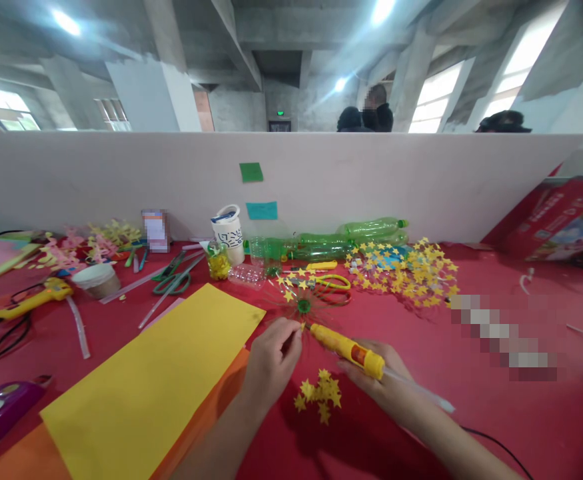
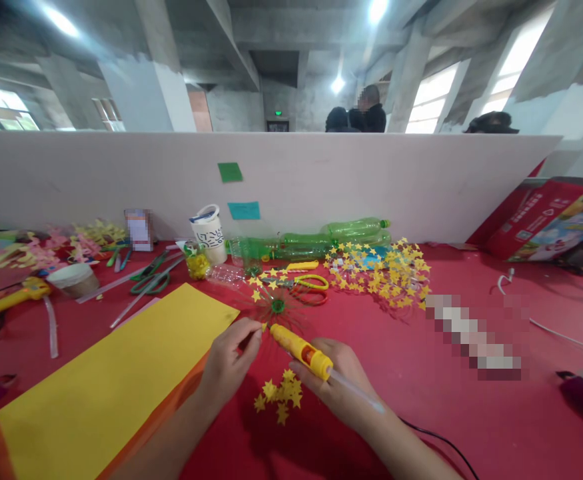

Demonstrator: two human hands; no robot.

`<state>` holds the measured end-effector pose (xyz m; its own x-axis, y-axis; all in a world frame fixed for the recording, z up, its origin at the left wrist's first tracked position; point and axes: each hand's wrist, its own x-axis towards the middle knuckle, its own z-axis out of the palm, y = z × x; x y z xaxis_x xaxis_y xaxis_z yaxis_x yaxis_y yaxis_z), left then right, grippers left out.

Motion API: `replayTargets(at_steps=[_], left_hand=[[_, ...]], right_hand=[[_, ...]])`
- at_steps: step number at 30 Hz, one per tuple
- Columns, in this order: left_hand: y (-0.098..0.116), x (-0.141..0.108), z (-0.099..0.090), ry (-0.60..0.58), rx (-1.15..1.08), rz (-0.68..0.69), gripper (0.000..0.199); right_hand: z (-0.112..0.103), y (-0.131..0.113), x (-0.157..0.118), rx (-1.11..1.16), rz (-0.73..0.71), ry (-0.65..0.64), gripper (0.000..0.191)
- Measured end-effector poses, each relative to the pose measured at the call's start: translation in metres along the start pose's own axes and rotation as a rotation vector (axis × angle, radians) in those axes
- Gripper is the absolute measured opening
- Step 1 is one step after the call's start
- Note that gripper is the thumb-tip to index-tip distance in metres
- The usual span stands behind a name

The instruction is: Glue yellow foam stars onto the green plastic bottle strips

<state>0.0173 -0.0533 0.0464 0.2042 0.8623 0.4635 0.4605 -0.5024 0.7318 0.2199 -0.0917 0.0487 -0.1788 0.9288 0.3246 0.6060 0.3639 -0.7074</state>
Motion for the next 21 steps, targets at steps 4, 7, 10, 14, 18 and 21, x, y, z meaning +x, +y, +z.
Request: replayTargets(at_steps=[4,7,10,14,18,21], left_hand=[[0.000,-0.001,0.002,-0.040,-0.172,-0.145,0.016],[0.001,0.000,0.004,-0.050,-0.351,-0.289,0.017],[0.003,0.002,0.003,-0.042,-0.435,-0.346,0.018],[0.006,0.003,0.002,-0.057,-0.479,-0.354,0.018],[0.005,0.003,0.004,-0.111,-0.603,-0.406,0.019],[0.004,0.003,0.006,-0.184,-0.766,-0.491,0.019]], right_hand=[[-0.016,0.005,0.007,-0.137,-0.028,0.129,0.014],[-0.034,0.019,0.013,-0.294,0.013,0.206,0.006],[-0.046,0.038,0.016,-0.453,0.105,0.077,0.014],[-0.045,0.061,0.016,-0.528,0.181,-0.183,0.026],[-0.040,0.056,0.016,-0.541,0.137,-0.222,0.037],[-0.035,0.030,0.018,-0.487,-0.053,-0.104,0.031]])
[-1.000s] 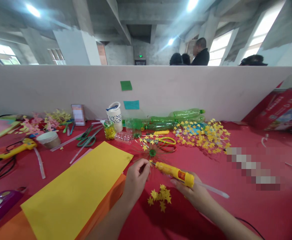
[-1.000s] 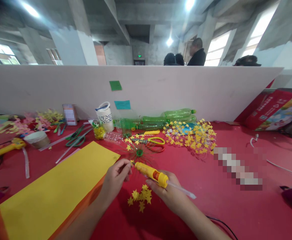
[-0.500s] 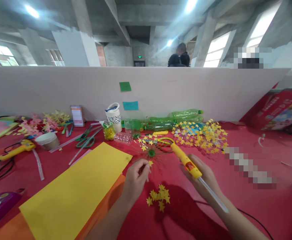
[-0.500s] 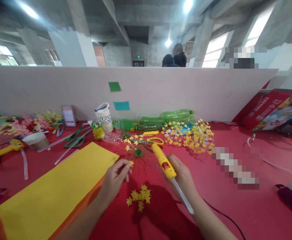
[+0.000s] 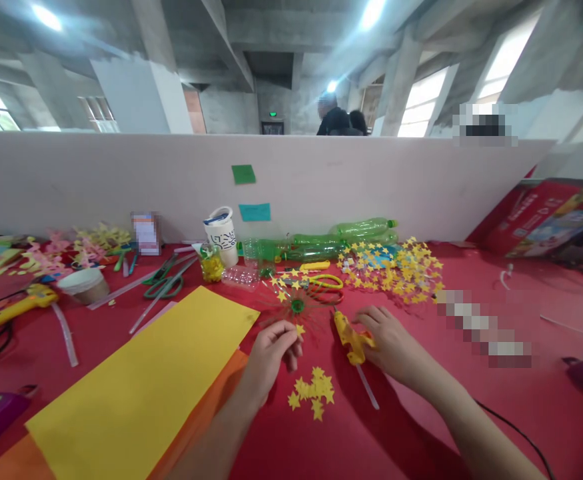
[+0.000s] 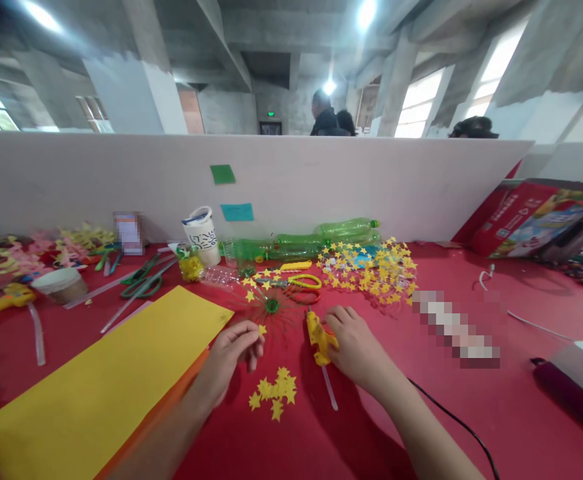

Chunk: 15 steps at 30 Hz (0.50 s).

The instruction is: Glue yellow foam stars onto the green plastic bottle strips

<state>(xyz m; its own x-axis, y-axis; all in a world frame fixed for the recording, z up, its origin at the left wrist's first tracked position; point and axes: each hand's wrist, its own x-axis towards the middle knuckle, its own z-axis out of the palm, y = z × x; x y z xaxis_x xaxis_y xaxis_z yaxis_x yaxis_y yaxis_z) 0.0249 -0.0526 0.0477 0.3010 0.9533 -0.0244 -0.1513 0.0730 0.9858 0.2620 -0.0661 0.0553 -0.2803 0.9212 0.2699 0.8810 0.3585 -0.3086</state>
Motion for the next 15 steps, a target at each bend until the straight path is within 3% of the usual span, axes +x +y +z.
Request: replayTargets(at_steps=[3,7,15], left_hand=[[0.000,-0.002,0.002,-0.061,-0.146,-0.095,0.015],[0.002,-0.007,0.007,-0.148,-0.233,-0.204,0.014],[-0.002,-0.010,0.010,-0.173,-0.319,-0.298,0.012]], right_hand=[[-0.002,-0.033,0.004,0.208,-0.122,0.099,0.019],[0.009,-0.064,0.003,0.430,-0.183,0.128,0.012],[0.015,-0.066,0.002,0.513,-0.120,0.148,0.017]])
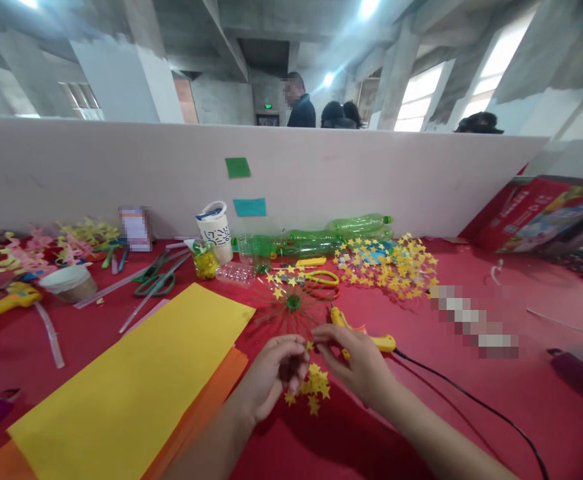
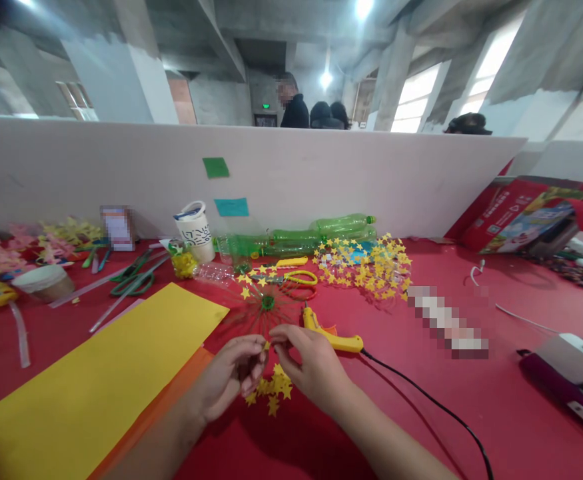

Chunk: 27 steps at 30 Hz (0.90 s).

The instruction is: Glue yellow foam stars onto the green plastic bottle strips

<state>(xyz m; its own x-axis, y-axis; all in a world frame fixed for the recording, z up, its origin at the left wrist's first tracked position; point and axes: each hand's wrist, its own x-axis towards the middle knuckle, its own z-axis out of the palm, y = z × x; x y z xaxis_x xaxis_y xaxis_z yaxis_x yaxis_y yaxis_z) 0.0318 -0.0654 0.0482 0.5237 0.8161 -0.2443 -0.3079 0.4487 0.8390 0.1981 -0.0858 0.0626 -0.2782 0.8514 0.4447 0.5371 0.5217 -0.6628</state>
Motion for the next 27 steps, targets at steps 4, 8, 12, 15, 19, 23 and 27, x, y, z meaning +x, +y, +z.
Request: replayTargets(at_steps=[4,8,12,15,19,23,27], left_hand=[[-0.001,0.000,-0.001,-0.043,-0.012,-0.042,0.015],[-0.001,0.000,0.000,-0.074,-0.037,-0.066,0.015],[-0.002,0.002,0.000,-0.047,0.067,-0.019,0.017],[0.000,0.004,0.000,0.078,0.255,0.129,0.011],[0.009,0.007,0.002,0.192,0.330,0.301,0.031],[0.018,0.011,0.008,0.184,0.246,0.256,0.055],[0.025,0.016,0.015,0.160,0.239,0.209,0.057]], right_hand=[[0.000,0.001,0.002,0.051,0.031,-0.044,0.011],[0.002,0.000,0.000,0.067,0.014,-0.070,0.011],[-0.001,0.001,0.001,0.026,0.039,-0.036,0.011],[-0.012,0.002,0.009,-0.040,0.124,0.000,0.009],[-0.029,0.005,0.028,-0.089,0.188,-0.022,0.009],[-0.033,0.006,0.055,-0.038,0.190,-0.061,0.006],[-0.026,0.007,0.077,0.072,0.227,-0.120,0.006]])
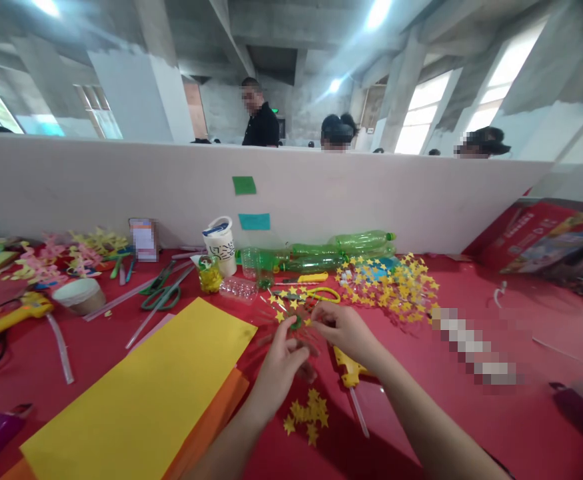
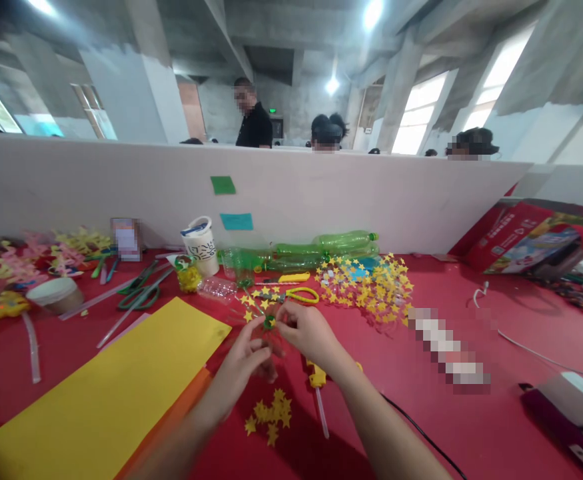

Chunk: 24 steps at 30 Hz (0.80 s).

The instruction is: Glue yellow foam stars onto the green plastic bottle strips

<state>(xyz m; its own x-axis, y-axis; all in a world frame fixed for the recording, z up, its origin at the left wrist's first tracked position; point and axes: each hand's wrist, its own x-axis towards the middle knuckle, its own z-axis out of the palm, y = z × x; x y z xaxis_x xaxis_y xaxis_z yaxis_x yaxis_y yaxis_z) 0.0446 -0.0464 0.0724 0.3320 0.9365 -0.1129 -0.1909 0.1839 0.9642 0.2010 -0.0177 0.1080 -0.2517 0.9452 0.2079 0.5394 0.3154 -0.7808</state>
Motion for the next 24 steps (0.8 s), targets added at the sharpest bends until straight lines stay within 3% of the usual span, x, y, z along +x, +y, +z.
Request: replayTargets(at_steps=[6,14,24], left_hand=[[-0.003,0.011,0.003,0.038,-0.024,0.012,0.045],[-0.018,0.021,-0.002,0.186,0.085,0.105,0.018],[-0.025,0.023,-0.004,0.228,0.078,0.132,0.017]], right_hand=[[0.008,0.003,0.012,0.176,0.071,0.041,0.005],[0.008,0.002,0.012,0.337,0.199,0.011,0.006],[0.018,0.006,0.010,0.318,0.266,-0.113,0.004]])
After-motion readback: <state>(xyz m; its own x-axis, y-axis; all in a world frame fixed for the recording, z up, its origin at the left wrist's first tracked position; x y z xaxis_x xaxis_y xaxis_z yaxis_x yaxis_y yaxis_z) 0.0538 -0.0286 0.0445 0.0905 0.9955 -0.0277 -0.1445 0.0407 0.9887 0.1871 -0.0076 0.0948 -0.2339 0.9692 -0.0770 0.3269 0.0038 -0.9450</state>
